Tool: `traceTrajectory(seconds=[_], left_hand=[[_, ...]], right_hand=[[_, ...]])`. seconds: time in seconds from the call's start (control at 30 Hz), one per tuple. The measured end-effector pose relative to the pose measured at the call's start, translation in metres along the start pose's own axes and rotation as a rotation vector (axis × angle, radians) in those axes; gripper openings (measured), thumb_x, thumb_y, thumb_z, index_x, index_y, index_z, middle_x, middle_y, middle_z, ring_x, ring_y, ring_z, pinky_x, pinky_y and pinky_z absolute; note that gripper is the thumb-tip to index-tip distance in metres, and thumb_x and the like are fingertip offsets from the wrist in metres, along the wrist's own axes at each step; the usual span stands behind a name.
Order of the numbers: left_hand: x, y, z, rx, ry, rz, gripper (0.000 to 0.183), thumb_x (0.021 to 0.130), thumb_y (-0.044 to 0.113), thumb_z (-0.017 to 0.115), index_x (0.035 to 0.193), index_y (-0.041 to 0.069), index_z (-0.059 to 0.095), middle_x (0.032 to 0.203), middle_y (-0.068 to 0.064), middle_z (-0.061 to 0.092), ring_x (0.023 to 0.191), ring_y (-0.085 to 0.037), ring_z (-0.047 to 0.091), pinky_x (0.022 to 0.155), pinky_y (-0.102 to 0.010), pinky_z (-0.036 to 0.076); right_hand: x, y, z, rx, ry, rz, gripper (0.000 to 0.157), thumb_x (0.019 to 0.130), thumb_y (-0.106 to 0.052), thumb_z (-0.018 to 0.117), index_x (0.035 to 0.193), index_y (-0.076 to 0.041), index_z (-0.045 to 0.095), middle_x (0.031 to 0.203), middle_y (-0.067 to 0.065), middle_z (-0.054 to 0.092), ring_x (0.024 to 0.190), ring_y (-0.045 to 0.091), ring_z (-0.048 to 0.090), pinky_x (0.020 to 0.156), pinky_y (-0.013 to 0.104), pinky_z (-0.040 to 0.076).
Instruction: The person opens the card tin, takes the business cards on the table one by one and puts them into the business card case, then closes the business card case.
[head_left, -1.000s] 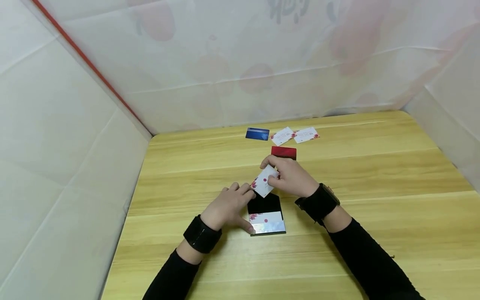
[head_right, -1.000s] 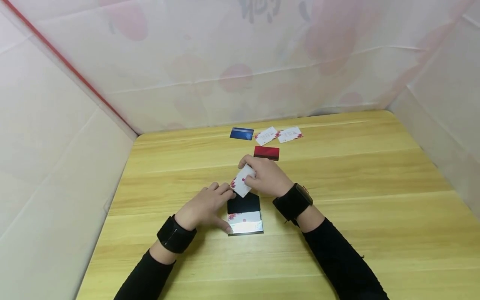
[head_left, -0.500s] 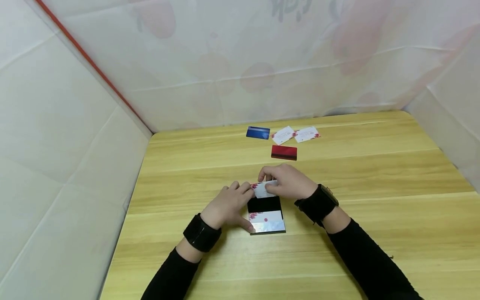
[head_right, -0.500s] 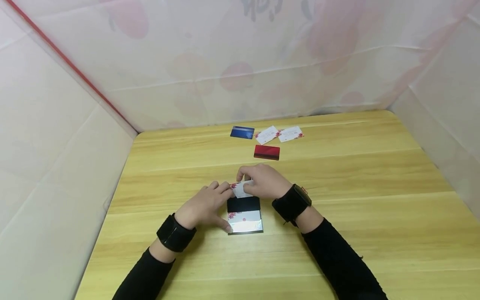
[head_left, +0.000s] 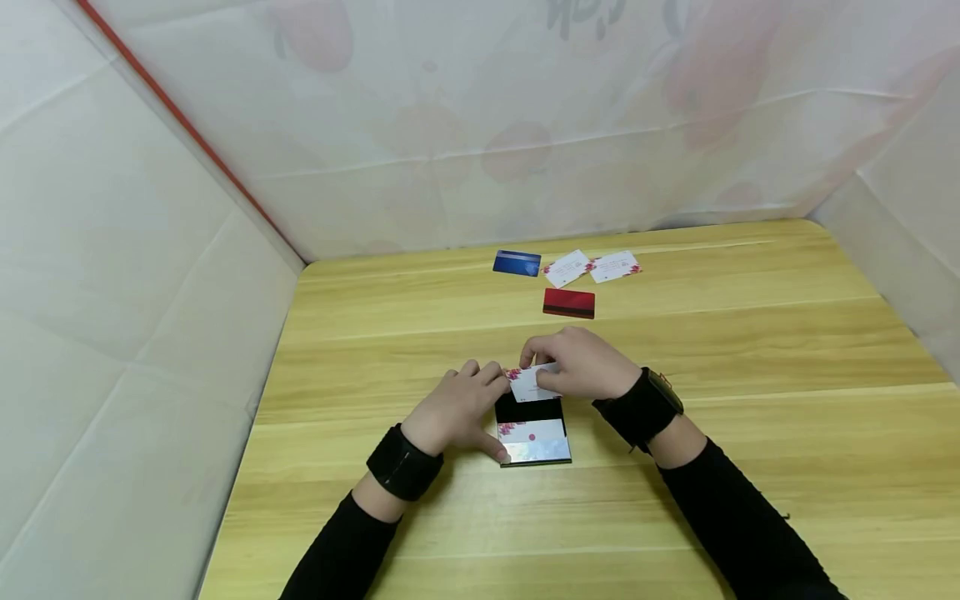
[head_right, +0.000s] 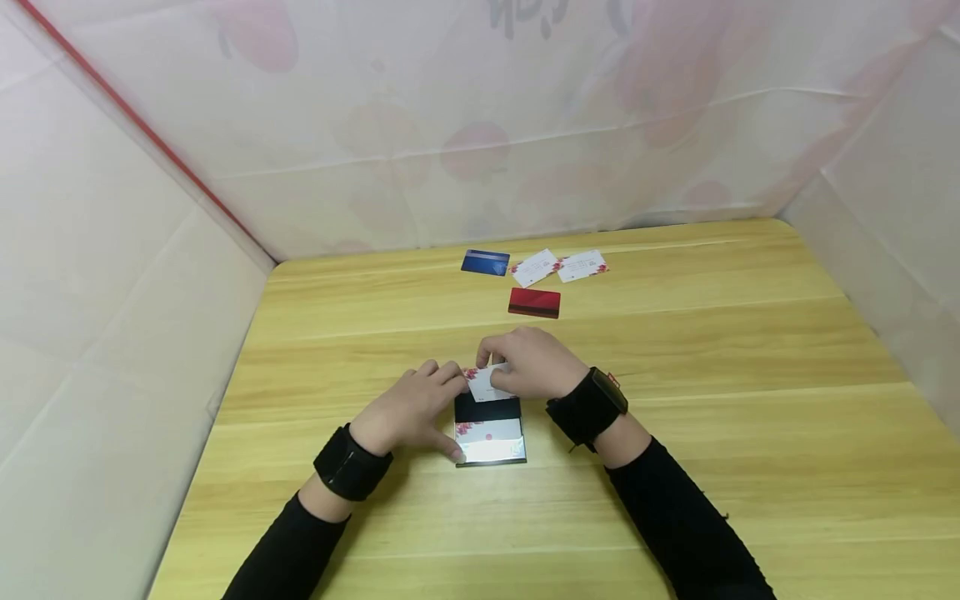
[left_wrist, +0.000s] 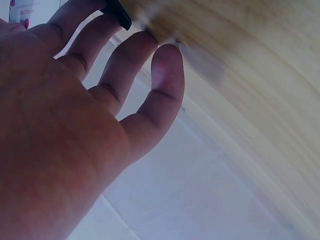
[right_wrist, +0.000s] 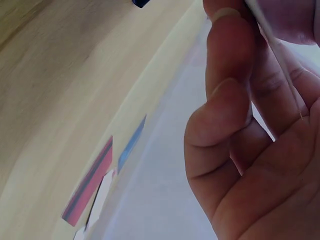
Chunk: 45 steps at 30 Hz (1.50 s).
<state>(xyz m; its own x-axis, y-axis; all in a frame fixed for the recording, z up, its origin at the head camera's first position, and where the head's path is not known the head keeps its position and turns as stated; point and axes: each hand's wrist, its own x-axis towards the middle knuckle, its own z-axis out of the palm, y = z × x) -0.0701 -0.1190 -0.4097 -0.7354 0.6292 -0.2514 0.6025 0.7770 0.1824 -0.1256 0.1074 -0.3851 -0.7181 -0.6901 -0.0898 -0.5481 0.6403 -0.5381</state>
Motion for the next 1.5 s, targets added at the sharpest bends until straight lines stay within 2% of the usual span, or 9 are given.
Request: traceTrajectory(seconds=[0.07,0.13,0.47,0.73,1.0,1.23,1.33,1.5], left_hand=[[0.0,0.0,-0.001,-0.004,-0.006,-0.002,0.101,0.06,0.076,0.078,0.138,0.019,0.051,0.134,0.003,0.049,0.108,-0.021,0.046,0.086,-0.041,0.047],[0.0,0.0,-0.001,-0.008,-0.009,-0.002,0.101,0.06,0.076,0.077,0.139,0.019,0.051,0.136,0.003,0.048,0.109,-0.02,0.046,0.086,-0.04,0.047],[0.0,0.001,0.0,0.017,-0.017,-0.008,0.108,0.06,0.077,0.076,0.143,0.015,0.049,0.138,0.002,0.047,0.112,-0.021,0.046,0.09,-0.043,0.047],[0.001,0.002,0.0,0.01,-0.018,-0.017,0.107,0.06,0.078,0.075,0.143,0.016,0.049,0.139,0.001,0.047,0.115,-0.022,0.046,0.092,-0.046,0.048],[0.001,0.0,-0.001,0.004,-0.016,-0.016,0.1,0.06,0.077,0.075,0.137,0.018,0.052,0.135,0.003,0.048,0.111,-0.021,0.046,0.09,-0.043,0.047],[0.001,-0.002,0.001,-0.004,0.004,-0.015,0.104,0.059,0.077,0.076,0.139,0.017,0.05,0.136,0.002,0.048,0.113,-0.022,0.046,0.091,-0.046,0.047],[0.001,-0.003,0.002,-0.006,-0.007,-0.014,0.105,0.059,0.077,0.076,0.14,0.016,0.05,0.137,0.002,0.048,0.114,-0.022,0.046,0.092,-0.047,0.047],[0.001,-0.002,0.002,-0.004,-0.006,-0.009,0.104,0.059,0.077,0.076,0.139,0.016,0.05,0.136,0.002,0.049,0.113,-0.022,0.047,0.09,-0.046,0.048]], right_hand=[[0.0,-0.001,0.0,-0.008,-0.011,-0.007,0.018,0.085,-0.011,0.063,0.098,-0.021,0.069,0.058,-0.011,0.046,0.049,0.007,0.038,0.052,0.025,0.032],[-0.001,-0.002,0.0,-0.012,-0.012,-0.015,0.016,0.084,-0.01,0.062,0.097,-0.019,0.068,0.057,-0.011,0.045,0.049,0.006,0.036,0.051,0.024,0.032],[-0.003,-0.003,0.004,-0.005,0.038,-0.092,0.016,0.08,-0.005,0.063,0.084,-0.021,0.062,0.066,-0.011,0.05,0.056,0.006,0.041,0.055,0.025,0.038],[-0.002,-0.012,0.01,-0.008,-0.048,-0.105,0.016,0.078,-0.009,0.065,0.078,-0.024,0.057,0.061,-0.013,0.05,0.054,0.003,0.047,0.053,0.023,0.04],[-0.002,-0.015,0.011,0.047,-0.155,-0.108,0.017,0.079,-0.008,0.066,0.077,-0.024,0.06,0.061,-0.014,0.054,0.055,0.003,0.051,0.054,0.024,0.044],[0.001,-0.016,0.017,0.049,-0.192,-0.08,0.016,0.082,-0.009,0.069,0.078,-0.023,0.061,0.063,-0.013,0.055,0.057,0.004,0.052,0.057,0.024,0.045],[0.002,-0.016,0.019,0.05,-0.209,-0.073,0.015,0.082,-0.01,0.069,0.08,-0.022,0.061,0.064,-0.013,0.055,0.058,0.004,0.052,0.057,0.024,0.044],[0.002,-0.016,0.021,0.041,-0.205,-0.068,0.013,0.082,-0.01,0.068,0.08,-0.021,0.062,0.064,-0.012,0.055,0.058,0.004,0.051,0.057,0.024,0.044]])
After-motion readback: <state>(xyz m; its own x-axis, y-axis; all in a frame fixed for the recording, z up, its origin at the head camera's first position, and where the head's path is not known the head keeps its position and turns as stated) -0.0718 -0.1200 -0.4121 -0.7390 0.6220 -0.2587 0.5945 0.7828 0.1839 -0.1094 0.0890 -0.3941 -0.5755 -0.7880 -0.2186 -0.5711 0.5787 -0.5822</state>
